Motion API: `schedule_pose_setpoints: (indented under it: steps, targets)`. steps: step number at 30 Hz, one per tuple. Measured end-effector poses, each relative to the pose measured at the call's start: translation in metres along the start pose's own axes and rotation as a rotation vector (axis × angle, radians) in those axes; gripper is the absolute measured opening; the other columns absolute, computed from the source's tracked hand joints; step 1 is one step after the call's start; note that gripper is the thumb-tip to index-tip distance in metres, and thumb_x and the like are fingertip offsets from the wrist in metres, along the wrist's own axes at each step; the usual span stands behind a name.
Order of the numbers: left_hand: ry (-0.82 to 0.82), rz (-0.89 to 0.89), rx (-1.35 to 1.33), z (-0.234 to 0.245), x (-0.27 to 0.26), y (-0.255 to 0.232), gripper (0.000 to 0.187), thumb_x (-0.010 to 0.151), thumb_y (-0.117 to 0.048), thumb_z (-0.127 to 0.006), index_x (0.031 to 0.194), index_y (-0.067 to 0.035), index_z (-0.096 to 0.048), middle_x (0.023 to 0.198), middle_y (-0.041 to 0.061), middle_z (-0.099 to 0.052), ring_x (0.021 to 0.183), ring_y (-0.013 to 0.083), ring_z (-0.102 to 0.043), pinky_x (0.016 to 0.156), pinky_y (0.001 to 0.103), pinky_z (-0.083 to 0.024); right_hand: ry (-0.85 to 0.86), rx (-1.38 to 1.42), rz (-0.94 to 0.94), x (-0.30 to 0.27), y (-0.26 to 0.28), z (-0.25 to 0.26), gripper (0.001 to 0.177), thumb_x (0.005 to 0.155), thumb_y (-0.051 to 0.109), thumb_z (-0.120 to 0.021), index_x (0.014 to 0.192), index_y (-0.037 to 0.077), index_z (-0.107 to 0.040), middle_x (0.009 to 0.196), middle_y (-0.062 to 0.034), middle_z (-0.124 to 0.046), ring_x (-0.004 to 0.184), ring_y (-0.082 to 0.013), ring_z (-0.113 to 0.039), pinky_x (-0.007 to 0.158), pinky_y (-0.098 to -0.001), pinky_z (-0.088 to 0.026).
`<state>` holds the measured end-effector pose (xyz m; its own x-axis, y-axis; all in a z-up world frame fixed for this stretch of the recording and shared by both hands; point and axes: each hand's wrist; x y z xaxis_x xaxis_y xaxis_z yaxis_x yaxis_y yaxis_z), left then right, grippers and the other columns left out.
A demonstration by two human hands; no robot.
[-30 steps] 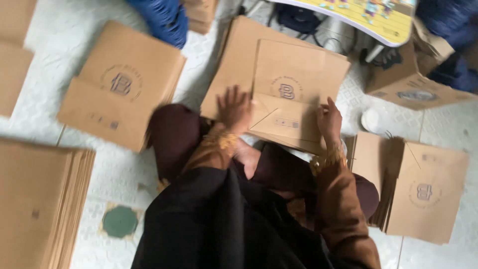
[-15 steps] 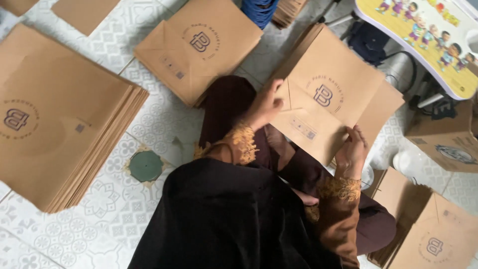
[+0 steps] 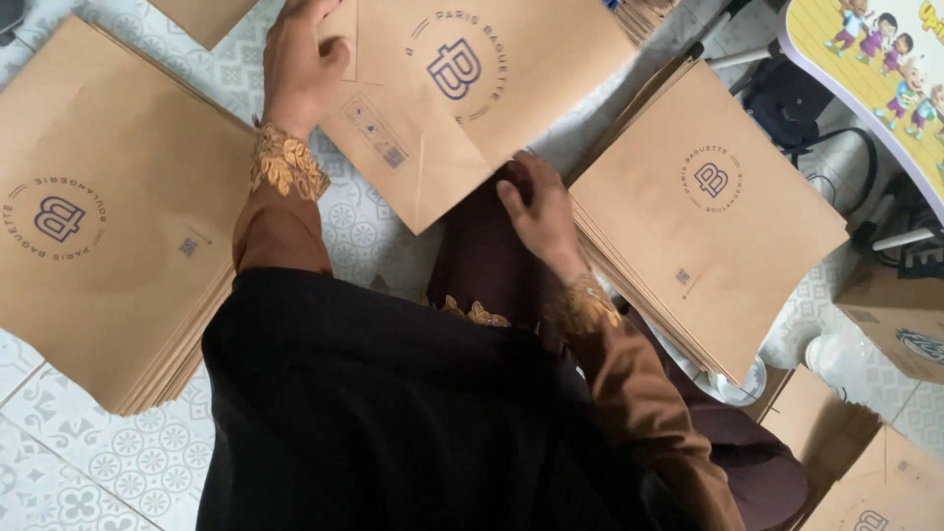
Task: Folding and gluing the bottom of paper bags to complete their assembly.
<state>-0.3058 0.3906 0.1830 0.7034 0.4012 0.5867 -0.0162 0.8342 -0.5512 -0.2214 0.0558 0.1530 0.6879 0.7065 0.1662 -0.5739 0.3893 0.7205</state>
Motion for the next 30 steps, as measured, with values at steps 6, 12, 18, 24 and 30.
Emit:
schedule_pose_setpoints:
  steps: [6, 12, 18, 24, 30]
  targets:
    - [0.250, 0.291, 0.239, -0.109, -0.013, 0.134, 0.039, 0.090, -0.001, -0.064, 0.128, -0.005, -0.064, 0.117, 0.015, -0.063, 0.101, 0.0280, -0.066, 0.088, 0.043, -0.055, 0.025, -0.490, -0.111, 0.041, -0.066, -0.064, 0.049, 0.097, 0.043, -0.060, 0.132, 0.010, -0.065, 0.133, -0.0110, -0.061, 0.119, -0.0331, -0.053, 0.110, -0.0495, -0.032]
    - [0.229, 0.411, 0.312, -0.137, -0.035, 0.136, 0.040, 0.093, -0.027, -0.070, 0.131, -0.016, -0.060, 0.116, 0.010, -0.069, 0.107, 0.0323, -0.065, 0.091, 0.057, -0.044, 0.224, -0.576, -0.248, 0.064, -0.062, -0.064, 0.059, 0.100, 0.057, -0.048, 0.122, 0.008, -0.070, 0.108, -0.0183, -0.069, 0.108, -0.0377, -0.060, 0.102, -0.0522, -0.033]
    - [0.242, 0.416, 0.368, -0.139, -0.041, 0.132, 0.040, 0.092, -0.025, -0.069, 0.131, -0.016, -0.061, 0.115, 0.009, -0.067, 0.103, 0.0311, -0.066, 0.088, 0.054, -0.048, 0.337, -0.560, -0.306, 0.073, -0.065, -0.066, 0.060, 0.100, 0.057, -0.045, 0.112, 0.005, -0.072, 0.107, -0.0174, -0.070, 0.115, -0.0367, -0.056, 0.107, -0.0504, -0.033]
    - [0.420, 0.529, 0.373, -0.131, -0.037, 0.106, 0.088, 0.099, -0.051, -0.070, 0.160, -0.017, -0.017, 0.164, 0.021, -0.027, 0.149, 0.0482, -0.019, 0.110, 0.081, -0.011, 0.244, -0.501, -0.280, 0.065, -0.064, -0.063, 0.058, 0.100, 0.056, -0.047, 0.118, 0.005, -0.068, 0.111, -0.0178, -0.068, 0.113, -0.0372, -0.058, 0.105, -0.0500, -0.036]
    - [0.595, 0.287, 0.397, -0.126, -0.087, 0.062, 0.076, 0.104, -0.066, -0.043, 0.168, -0.032, -0.021, 0.169, 0.001, 0.010, 0.149, 0.0350, 0.020, 0.112, 0.074, 0.017, -0.259, -0.517, 0.419, 0.046, -0.012, -0.056, 0.035, 0.076, 0.010, -0.073, 0.109, 0.001, -0.063, 0.106, -0.0151, -0.065, 0.094, -0.0347, -0.060, 0.086, -0.0461, -0.046]
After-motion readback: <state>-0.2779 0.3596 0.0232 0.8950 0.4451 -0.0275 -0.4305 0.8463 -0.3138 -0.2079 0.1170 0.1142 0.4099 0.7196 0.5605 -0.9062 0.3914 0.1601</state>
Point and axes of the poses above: each hand's wrist, its own x-axis towards the middle knuckle, its own z-axis out of the back of the hand, y = z × x
